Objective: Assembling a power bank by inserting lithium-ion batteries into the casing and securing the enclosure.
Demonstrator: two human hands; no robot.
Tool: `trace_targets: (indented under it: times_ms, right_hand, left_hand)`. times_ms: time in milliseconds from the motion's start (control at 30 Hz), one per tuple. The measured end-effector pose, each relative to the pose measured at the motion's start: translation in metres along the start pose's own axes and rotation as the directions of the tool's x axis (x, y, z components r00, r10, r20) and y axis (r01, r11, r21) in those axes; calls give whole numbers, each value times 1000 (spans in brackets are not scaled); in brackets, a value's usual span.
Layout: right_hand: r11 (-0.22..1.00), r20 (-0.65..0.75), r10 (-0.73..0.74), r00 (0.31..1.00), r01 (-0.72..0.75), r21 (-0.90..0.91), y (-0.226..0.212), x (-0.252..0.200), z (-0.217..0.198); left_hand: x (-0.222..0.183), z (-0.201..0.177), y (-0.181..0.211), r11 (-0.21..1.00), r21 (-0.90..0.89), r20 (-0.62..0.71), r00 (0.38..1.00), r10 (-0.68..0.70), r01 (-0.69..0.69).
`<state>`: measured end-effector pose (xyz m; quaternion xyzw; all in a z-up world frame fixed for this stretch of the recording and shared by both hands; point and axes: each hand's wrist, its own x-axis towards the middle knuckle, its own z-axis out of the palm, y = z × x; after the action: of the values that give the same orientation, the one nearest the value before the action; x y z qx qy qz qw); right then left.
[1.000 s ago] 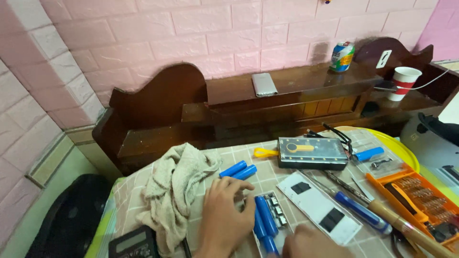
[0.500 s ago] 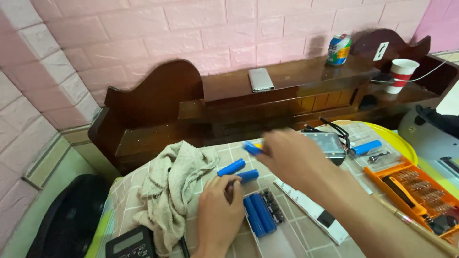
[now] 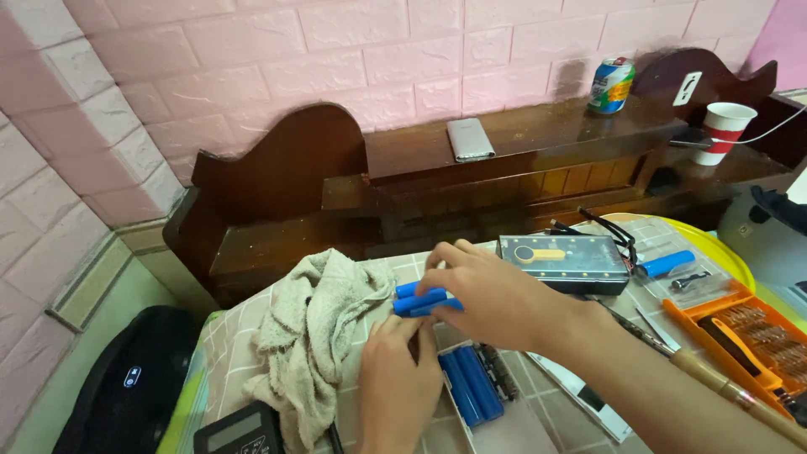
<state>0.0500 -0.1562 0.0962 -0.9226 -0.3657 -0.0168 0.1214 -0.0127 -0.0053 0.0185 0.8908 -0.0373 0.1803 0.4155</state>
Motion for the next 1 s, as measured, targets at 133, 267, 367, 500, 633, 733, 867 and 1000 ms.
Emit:
trace_targets:
  times_ms: [133, 267, 367, 500, 633, 733, 867, 1000]
  right_hand:
    - [997, 27, -6, 1000, 8, -75, 17, 0, 17]
    - [999, -53, -16, 998, 14, -31, 23, 4, 29]
    - [999, -60, 4, 998, -6, -35, 16, 8, 28]
    - [980, -142, -187, 972, 175, -94, 24, 16, 48]
    - [955, -170, -228, 959, 187, -229, 26, 23, 45]
    - [985, -43, -125, 991, 119, -125, 22, 24, 33]
    - [981, -41, -185, 982, 182, -70, 29, 30, 35]
    - [966, 53, -183, 982, 189, -177, 26, 31, 29]
  left_hand:
    - [2, 4, -7, 1000, 9, -34, 999, 0, 0]
    - [1, 3, -5, 994, -5, -28, 994, -106, 106]
    - [4, 6, -10, 998, -57, -133, 991, -9, 2]
    - [1, -1, -1, 984, -84, -79, 983, -163, 157]
    - [2, 1, -3, 974, -126, -89, 975, -202, 190]
    - [2, -3, 2, 961, -144, -64, 967, -247, 236]
    - [3, -2, 1, 968, -150, -89, 972, -216, 201]
    - [2, -3, 1, 967, -118, -54, 971, -234, 226]
